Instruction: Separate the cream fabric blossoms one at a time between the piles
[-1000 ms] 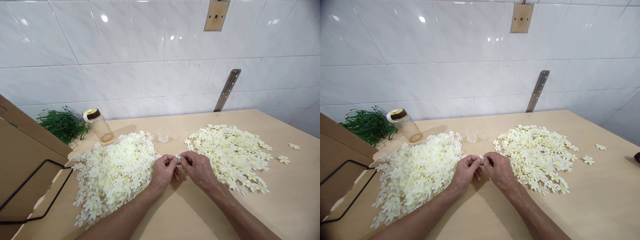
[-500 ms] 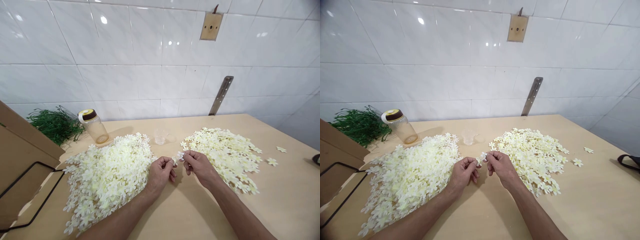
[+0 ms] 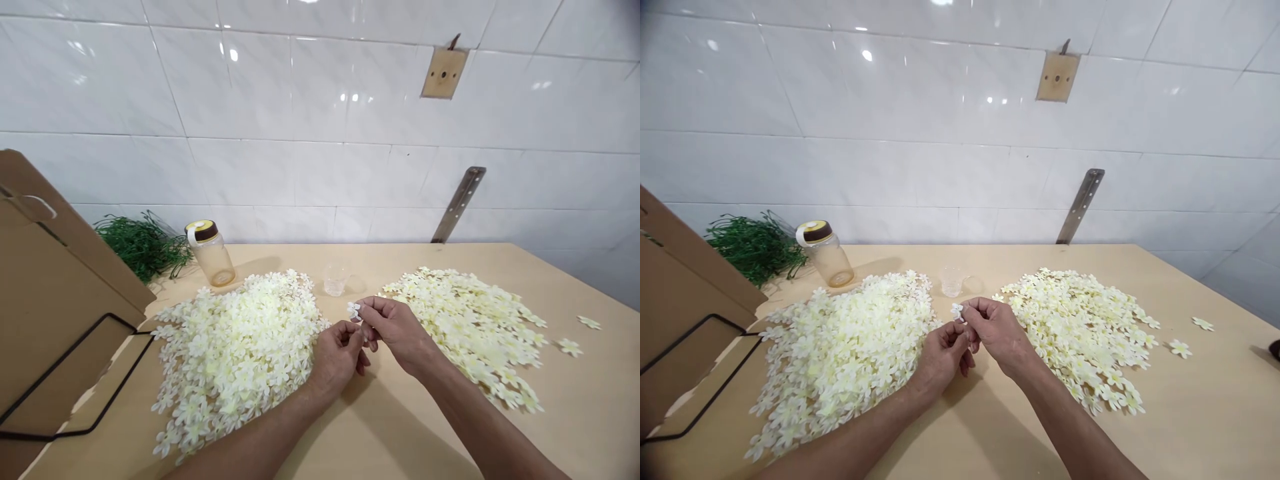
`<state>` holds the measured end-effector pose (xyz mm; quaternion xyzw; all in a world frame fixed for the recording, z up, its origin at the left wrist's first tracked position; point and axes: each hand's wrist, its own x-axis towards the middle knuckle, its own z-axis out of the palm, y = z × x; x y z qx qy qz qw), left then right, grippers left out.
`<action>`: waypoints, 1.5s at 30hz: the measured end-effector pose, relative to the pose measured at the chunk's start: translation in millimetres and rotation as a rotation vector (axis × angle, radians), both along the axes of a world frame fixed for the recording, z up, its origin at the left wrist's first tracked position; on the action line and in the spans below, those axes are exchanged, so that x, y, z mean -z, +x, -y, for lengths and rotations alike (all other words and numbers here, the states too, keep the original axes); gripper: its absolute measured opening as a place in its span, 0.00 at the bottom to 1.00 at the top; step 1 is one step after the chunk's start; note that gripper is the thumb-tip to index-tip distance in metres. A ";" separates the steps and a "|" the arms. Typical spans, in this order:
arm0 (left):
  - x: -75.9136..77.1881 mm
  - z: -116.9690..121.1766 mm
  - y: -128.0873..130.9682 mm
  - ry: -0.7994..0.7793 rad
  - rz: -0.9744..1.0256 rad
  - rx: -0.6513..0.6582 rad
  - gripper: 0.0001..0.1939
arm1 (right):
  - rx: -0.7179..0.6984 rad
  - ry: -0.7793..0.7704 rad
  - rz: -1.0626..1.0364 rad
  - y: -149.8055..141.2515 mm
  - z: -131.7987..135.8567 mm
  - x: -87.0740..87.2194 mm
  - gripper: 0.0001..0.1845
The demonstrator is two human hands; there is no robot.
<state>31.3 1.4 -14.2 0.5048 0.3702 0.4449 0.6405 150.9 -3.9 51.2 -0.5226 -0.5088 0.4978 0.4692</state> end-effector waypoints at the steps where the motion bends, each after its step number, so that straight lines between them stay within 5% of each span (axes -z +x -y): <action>1: -0.7 0.2 0.0 0.009 0.016 0.001 0.11 | -0.018 -0.005 -0.008 -2.7 -0.3 1.1 0.14; 7: -3.5 1.4 -2.5 0.004 -0.050 -0.017 0.14 | -0.062 -0.009 0.025 -26.3 -0.3 -4.2 0.16; 10: -3.1 1.9 -3.6 0.004 -0.098 -0.030 0.16 | -0.237 0.073 0.146 -25.4 1.7 -14.9 0.21; 15: 3.9 -0.3 -1.0 -0.032 -0.060 -0.035 0.13 | 0.217 0.303 0.641 13.3 4.5 0.8 0.12; 18: 7.4 -1.6 -0.5 -0.013 -0.067 -0.045 0.13 | 0.192 0.342 0.774 31.6 8.9 21.1 0.09; 23: 3.9 -1.9 -1.9 0.008 -0.083 -0.044 0.13 | 0.115 0.419 0.787 33.9 15.9 33.7 0.09; 45: -5.7 0.2 -4.2 -0.048 -0.005 -0.033 0.16 | 0.109 0.354 0.868 25.3 18.4 28.2 0.14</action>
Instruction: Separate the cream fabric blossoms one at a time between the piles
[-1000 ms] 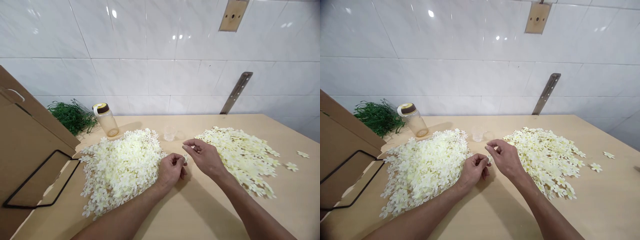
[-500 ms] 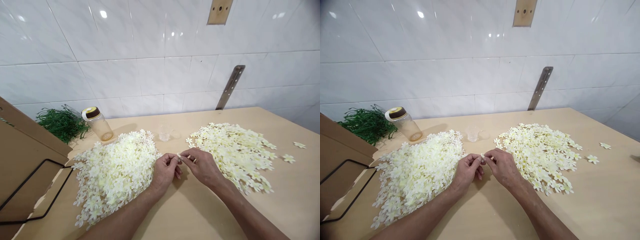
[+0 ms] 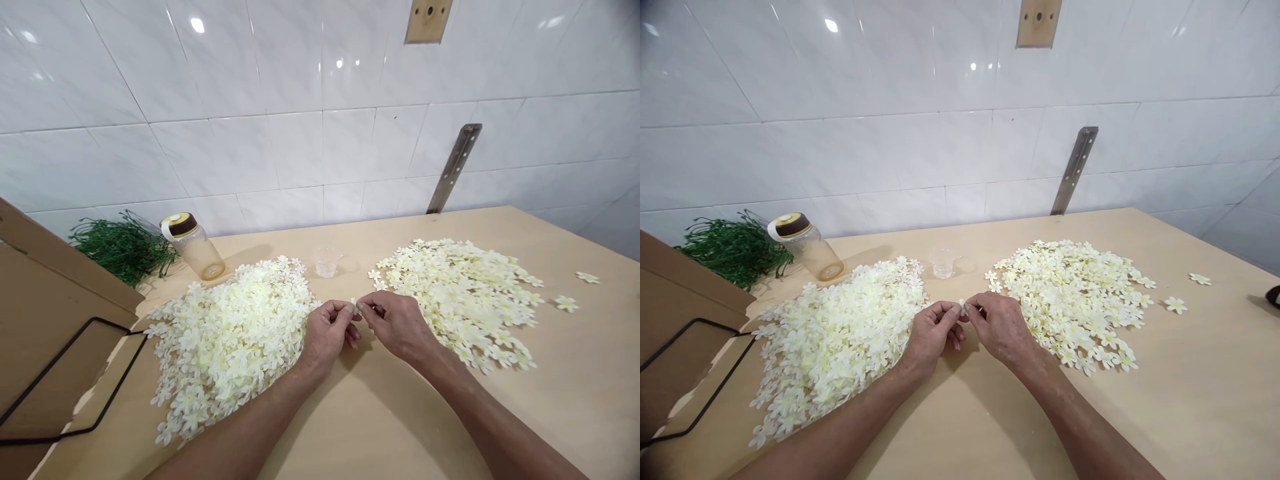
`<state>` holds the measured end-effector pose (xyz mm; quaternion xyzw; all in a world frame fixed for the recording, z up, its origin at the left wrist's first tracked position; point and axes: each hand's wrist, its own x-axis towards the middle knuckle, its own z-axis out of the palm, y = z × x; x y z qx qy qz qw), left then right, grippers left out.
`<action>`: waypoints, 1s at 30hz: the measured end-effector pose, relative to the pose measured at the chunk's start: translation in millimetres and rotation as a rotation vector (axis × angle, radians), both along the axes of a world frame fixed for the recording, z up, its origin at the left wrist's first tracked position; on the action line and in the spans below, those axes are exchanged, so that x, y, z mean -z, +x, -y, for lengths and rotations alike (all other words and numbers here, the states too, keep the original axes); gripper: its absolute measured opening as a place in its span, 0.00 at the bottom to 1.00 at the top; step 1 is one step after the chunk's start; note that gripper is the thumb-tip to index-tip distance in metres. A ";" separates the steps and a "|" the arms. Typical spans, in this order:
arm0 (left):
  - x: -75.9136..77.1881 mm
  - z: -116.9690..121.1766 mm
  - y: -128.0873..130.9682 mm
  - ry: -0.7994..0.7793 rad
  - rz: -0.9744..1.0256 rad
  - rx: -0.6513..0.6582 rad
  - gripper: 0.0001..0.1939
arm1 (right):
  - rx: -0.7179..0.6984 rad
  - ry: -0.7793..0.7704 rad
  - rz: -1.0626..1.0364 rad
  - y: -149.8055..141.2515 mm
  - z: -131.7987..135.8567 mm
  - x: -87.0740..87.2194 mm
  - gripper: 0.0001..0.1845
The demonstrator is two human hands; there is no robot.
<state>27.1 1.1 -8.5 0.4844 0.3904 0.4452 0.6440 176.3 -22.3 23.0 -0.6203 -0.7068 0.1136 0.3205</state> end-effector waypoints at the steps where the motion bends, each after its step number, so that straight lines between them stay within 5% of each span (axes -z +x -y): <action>1: -0.5 0.1 -0.1 -0.002 0.006 -0.001 0.17 | 0.015 -0.019 -0.009 -0.6 0.4 -0.9 0.14; 18: -2.6 -1.1 -0.7 -0.067 0.057 0.012 0.15 | 0.096 -0.247 -0.462 -4.3 -2.1 2.5 0.09; 30: -1.5 -1.1 -0.5 -0.033 0.020 0.018 0.15 | 0.116 -0.196 -0.400 -7.2 -1.4 1.5 0.08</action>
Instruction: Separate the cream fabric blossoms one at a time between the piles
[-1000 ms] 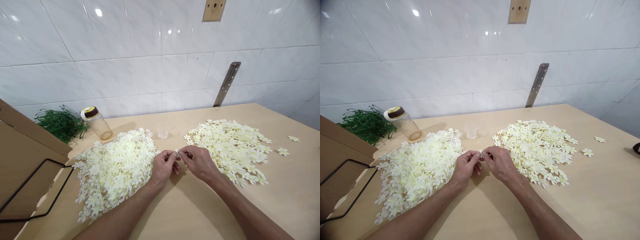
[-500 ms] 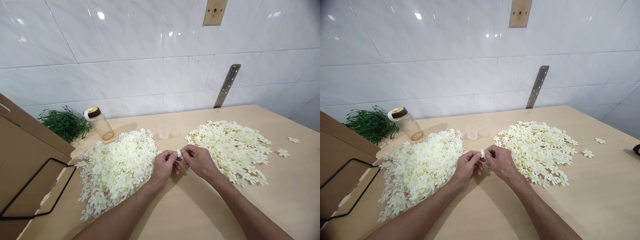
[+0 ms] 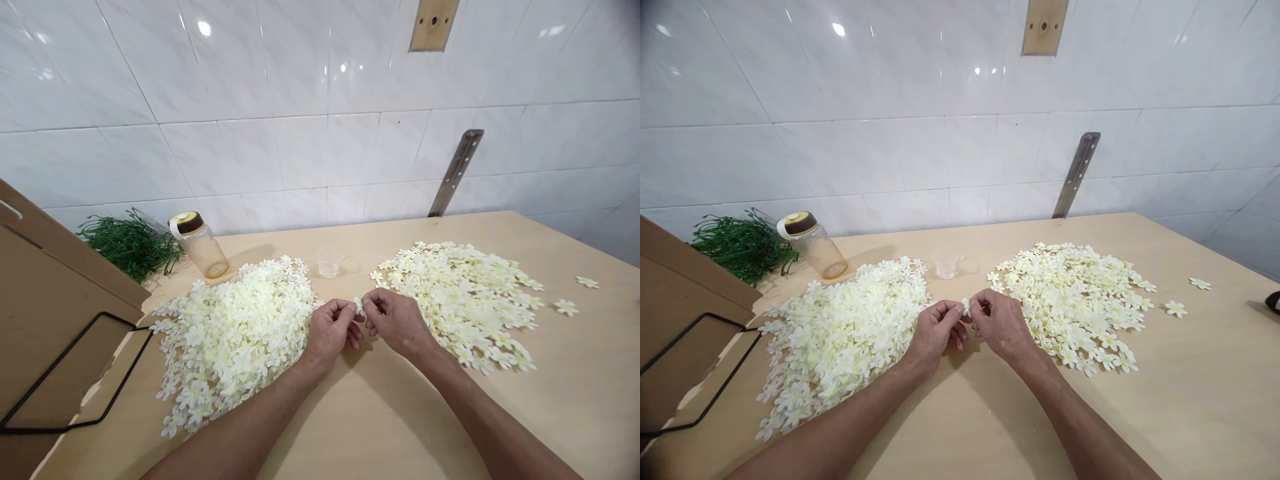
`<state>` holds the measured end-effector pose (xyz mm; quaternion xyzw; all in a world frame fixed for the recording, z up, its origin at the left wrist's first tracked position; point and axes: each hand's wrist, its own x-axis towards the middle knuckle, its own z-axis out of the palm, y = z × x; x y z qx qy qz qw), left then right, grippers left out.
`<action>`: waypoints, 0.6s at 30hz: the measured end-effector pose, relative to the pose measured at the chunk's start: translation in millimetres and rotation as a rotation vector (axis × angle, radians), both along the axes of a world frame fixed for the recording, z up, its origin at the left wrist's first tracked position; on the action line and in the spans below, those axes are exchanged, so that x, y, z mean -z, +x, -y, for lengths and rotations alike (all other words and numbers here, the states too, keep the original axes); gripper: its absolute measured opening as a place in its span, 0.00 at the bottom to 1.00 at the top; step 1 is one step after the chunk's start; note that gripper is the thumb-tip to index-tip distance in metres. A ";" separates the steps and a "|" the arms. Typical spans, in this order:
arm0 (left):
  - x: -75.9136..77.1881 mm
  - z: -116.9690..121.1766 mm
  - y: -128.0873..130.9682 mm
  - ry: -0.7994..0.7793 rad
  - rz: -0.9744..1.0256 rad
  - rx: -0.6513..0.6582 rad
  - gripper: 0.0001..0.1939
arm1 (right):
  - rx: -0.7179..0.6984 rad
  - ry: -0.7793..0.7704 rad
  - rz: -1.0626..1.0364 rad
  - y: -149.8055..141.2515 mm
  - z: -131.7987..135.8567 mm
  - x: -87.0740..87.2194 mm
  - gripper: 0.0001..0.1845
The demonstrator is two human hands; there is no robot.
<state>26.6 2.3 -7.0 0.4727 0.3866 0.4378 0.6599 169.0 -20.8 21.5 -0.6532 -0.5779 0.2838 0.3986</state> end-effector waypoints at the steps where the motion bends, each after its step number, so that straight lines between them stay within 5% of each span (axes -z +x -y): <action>1: 0.3 -0.2 0.3 -0.004 -0.002 -0.005 0.15 | 0.000 -0.014 -0.031 0.0 -0.2 -0.1 0.07; 9: 1.4 -0.1 1.5 -0.004 0.002 -0.024 0.14 | -0.049 -0.081 -0.239 4.6 -0.9 -2.8 0.11; 18: 5.6 0.1 1.7 0.024 -0.002 -0.007 0.15 | -0.090 -0.150 -0.701 8.1 -5.4 -7.6 0.18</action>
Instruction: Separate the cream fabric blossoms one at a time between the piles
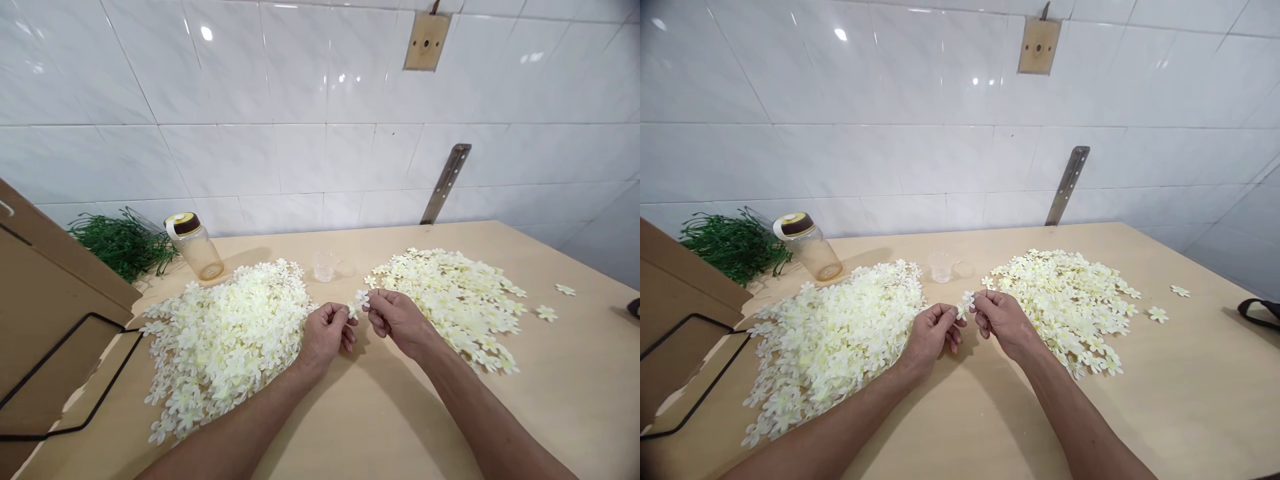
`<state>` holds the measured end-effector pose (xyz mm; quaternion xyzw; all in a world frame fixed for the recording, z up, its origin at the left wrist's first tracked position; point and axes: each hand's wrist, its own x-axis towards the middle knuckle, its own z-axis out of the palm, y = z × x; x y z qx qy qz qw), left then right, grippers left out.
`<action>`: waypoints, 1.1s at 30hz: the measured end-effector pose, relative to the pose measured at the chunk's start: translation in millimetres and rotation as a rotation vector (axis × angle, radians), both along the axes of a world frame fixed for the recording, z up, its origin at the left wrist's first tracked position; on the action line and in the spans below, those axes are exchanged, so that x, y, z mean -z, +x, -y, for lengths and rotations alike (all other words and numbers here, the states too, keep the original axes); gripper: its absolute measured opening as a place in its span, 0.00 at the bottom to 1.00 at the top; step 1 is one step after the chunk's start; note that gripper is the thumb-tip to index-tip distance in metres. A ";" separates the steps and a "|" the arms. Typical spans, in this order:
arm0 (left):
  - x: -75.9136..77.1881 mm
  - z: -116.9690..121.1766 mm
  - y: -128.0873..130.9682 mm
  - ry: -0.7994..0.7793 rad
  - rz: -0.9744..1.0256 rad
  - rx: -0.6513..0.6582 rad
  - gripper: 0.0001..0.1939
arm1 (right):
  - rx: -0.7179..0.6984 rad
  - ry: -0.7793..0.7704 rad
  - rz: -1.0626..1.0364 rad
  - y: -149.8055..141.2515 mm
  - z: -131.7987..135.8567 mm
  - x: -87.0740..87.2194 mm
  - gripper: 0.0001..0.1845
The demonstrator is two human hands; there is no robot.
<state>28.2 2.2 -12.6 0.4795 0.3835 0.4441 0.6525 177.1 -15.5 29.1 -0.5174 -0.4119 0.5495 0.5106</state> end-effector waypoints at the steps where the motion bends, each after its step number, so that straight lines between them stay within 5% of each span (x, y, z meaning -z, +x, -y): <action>1: 0.3 -0.1 0.2 0.002 -0.002 0.004 0.14 | -0.003 0.002 0.001 -0.8 0.0 -0.1 0.18; 7: -0.3 0.0 1.6 -0.005 -0.045 -0.007 0.13 | 0.002 0.070 0.168 -7.3 -3.9 -2.4 0.18; 12: -2.6 1.2 -0.7 0.022 0.012 0.017 0.14 | -0.066 0.143 0.416 -38.5 -9.1 -35.2 0.17; 15: -2.4 1.3 -2.4 0.049 -0.064 0.014 0.17 | -0.264 0.214 0.511 -55.0 -12.7 -54.9 0.16; 17: -1.7 1.2 -2.3 0.040 -0.060 0.010 0.16 | -0.186 0.306 0.661 -53.5 -15.1 -57.7 0.14; 21: 1.2 1.1 0.3 0.005 0.006 -0.023 0.12 | 0.104 0.355 0.961 -26.9 -12.2 -35.1 0.13; 26: 8.4 -1.6 2.3 0.038 -0.043 -0.054 0.12 | 0.099 0.304 1.025 -7.3 3.3 0.1 0.12; 33: 10.0 -3.3 3.0 0.025 -0.031 -0.064 0.11 | 0.091 0.375 1.036 -7.9 8.5 7.2 0.11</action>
